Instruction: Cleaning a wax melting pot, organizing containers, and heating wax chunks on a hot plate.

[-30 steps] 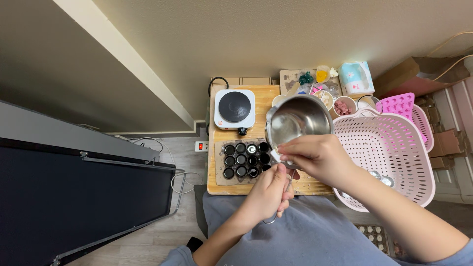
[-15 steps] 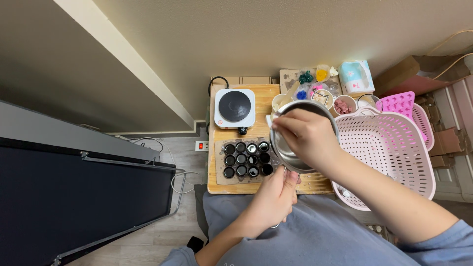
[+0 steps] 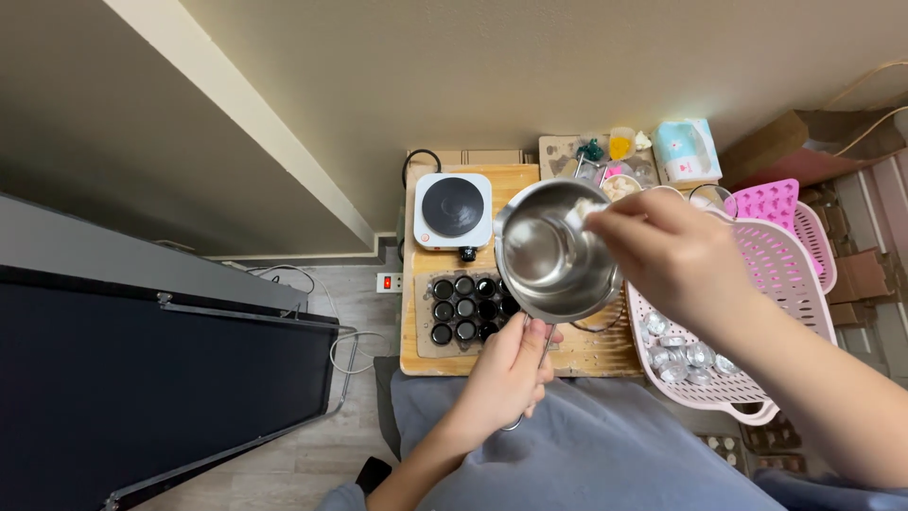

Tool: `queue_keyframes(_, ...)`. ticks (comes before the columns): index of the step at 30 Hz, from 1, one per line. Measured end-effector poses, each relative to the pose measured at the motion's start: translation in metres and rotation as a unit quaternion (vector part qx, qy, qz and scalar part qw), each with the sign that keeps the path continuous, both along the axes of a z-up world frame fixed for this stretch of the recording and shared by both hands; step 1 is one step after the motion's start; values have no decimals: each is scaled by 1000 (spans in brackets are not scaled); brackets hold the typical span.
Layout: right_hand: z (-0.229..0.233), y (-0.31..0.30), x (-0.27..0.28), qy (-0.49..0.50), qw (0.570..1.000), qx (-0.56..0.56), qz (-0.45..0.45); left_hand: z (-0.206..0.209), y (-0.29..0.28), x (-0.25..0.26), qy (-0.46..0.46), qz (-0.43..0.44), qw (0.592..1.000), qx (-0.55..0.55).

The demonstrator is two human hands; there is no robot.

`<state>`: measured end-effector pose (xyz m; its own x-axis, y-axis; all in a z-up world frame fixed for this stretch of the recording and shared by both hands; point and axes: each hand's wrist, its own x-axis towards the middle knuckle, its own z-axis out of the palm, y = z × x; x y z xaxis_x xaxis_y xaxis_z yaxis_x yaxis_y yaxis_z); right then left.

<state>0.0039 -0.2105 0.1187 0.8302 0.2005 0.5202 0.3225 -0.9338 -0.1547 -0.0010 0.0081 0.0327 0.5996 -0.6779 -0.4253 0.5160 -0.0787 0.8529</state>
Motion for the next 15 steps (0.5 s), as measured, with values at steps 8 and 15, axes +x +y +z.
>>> queue_keyframes(8, -62, 5, 36, 101, 970, -156, 156, -5, -3, -3, 27, -45, 998, -42)
queue_keyframes(15, -79, -2, 48, 213, 927, -297, 79, 12, 1, -4, -22, -29, 999, 13)
